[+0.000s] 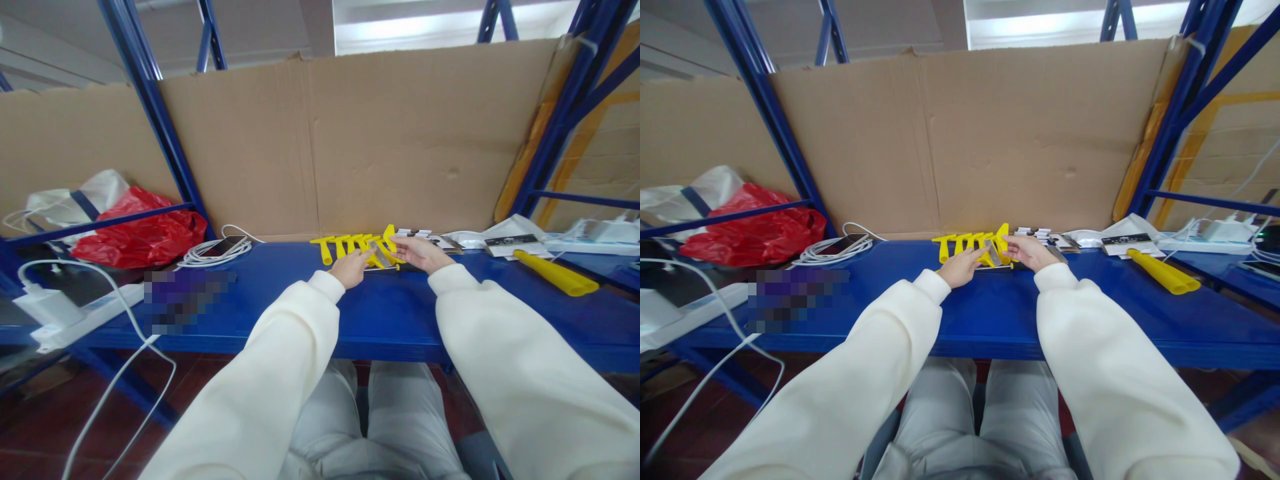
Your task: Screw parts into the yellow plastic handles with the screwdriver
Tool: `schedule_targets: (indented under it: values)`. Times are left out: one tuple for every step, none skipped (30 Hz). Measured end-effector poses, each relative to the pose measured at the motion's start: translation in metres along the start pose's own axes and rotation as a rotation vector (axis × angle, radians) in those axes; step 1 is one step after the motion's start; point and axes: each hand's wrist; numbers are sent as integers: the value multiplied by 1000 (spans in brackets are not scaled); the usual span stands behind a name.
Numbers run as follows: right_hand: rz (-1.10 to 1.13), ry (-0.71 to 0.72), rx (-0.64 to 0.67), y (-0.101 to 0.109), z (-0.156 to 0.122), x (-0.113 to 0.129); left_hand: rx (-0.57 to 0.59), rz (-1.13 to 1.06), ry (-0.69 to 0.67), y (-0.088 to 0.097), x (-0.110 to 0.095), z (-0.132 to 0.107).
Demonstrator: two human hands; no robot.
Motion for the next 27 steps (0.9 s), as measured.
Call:
schedule_targets:
  values:
    - [16, -17, -2, -1, -1, 0, -8, -3, 3, -1, 0, 0]
    - [32, -39, -2, -3, -1, 0, -17, -7, 6, -1, 0, 0]
    - [39, -53, -1, -4, -2, -1, -26, -12, 10, -2, 0, 0]
    - [24, -44, -1, -5, -2, -2, -32, -19, 13, -3, 1, 1]
    - [-4, -29, -2, -7, -3, -2, -36, -27, 14, -3, 1, 1]
    - [-39, -13, -1, -8, -4, -3, -37, -36, 16, -4, 1, 1]
    - [-79, 3, -1, -9, -5, -3, -36, -46, 18, -4, 1, 2]
    - [-118, 19, 1, -11, -6, -4, -35, -53, 22, -4, 2, 2]
    - [-152, 31, 2, -12, -7, -4, -33, -59, 27, -4, 2, 3]
    - [-180, 40, 3, -14, -8, -4, -31, -64, 33, -4, 2, 3]
    - [-203, 47, 2, -15, -9, -5, -29, -68, 38, -4, 2, 3]
    - [-225, 53, -1, -16, -10, -5, -28, -72, 40, -4, 2, 4]
    - [-245, 57, -4, -16, -10, -5, -28, -76, 40, -4, 2, 4]
    - [-262, 61, -5, -16, -10, -5, -29, -80, 38, -4, 2, 4]
    - [-279, 64, -4, -17, -10, -5, -30, -82, 36, -4, 2, 4]
    - [-293, 67, -1, -16, -10, -5, -32, -83, 34, -4, 2, 4]
    - [-304, 70, 3, -16, -10, -5, -34, -83, 33, -4, 2, 4]
    - [-314, 73, 6, -16, -10, -5, -36, -83, 34, -4, 1, 4]
    - [-322, 76, 6, -16, -10, -5, -37, -83, 35, -3, 1, 4]
    - [-331, 78, 2, -16, -11, -5, -38, -85, 37, -3, 1, 3]
    - [-337, 80, 1, -16, -12, -4, -38, -86, 38, -2, 0, 3]
    - [-340, 83, 3, -16, -13, -3, -36, -89, 37, -2, 0, 2]
    - [-342, 86, 6, -17, -14, -3, -36, -91, 37, -2, 0, 2]
    - [-339, 87, 9, -17, -15, -2, -36, -93, 35, -2, 0, 2]
    - [-333, 87, 13, -18, -16, -1, -39, -95, 32, -2, 0, 2]
    - [-326, 84, 17, -18, -17, 0, -42, -98, 29, -2, 1, 3]
    - [-319, 83, 17, -19, -18, 1, -47, -103, 25, -3, 1, 3]
Point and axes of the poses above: each hand's wrist, its own z-axis towards the middle knuckle, its own y-axis out of the back of the hand, x = y × z, and after that the axes turned 2 degrees about y, right-handed
